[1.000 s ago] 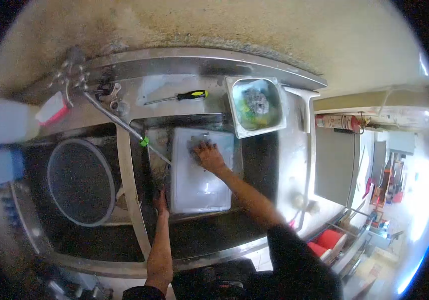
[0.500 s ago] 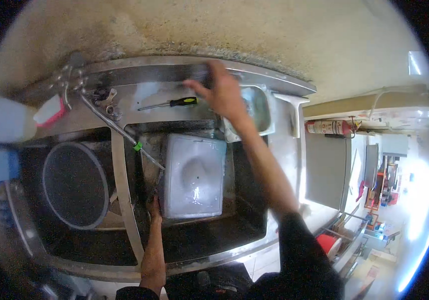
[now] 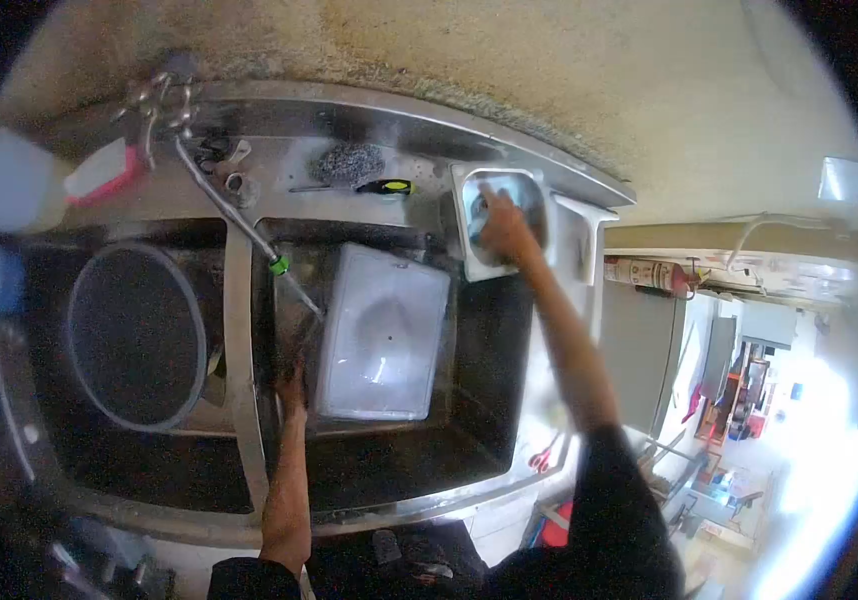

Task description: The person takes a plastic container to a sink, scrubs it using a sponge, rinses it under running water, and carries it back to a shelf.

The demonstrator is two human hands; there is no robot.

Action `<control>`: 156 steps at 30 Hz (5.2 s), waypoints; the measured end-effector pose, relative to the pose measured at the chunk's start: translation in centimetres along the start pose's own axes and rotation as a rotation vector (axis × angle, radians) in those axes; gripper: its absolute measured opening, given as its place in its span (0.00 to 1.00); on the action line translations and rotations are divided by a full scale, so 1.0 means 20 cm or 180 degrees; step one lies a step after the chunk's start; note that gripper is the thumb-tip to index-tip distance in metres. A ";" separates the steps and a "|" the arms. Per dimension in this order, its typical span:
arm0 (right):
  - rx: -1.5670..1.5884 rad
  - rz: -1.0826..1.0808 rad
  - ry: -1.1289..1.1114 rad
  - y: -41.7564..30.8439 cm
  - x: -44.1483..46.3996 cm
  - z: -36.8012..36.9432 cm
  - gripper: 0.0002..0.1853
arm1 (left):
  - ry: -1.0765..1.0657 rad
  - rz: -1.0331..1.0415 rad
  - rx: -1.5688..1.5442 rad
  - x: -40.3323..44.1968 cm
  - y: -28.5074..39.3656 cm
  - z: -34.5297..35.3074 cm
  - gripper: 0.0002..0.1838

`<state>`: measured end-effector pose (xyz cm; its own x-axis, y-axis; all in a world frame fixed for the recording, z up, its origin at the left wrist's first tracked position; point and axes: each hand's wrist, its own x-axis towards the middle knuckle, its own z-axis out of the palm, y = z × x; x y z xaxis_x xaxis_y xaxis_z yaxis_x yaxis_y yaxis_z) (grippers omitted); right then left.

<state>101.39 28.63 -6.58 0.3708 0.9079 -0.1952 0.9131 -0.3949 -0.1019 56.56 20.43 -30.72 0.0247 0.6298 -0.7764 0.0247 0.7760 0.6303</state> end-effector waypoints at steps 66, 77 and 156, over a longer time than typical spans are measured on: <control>0.0159 -0.1098 -0.0065 -1.21 -0.84 0.87 0.19 | -0.0459 0.0213 -0.1096 -0.10 -0.15 0.03 0.24; 0.0341 -0.0973 0.0272 -1.04 -1.44 0.51 0.31 | -0.0941 -0.0128 -0.1700 -0.37 -0.02 0.24 0.11; 0.2365 0.0658 -0.0680 -0.35 -0.03 1.53 0.30 | 0.0060 0.0656 0.1369 -0.23 -0.87 -0.61 0.34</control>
<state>89.56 26.65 -35.62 0.4111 0.7893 -0.4562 0.4497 -0.6108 -0.6517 43.87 4.41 -38.14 0.0547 0.7727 -0.6324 0.4328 0.5524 0.7124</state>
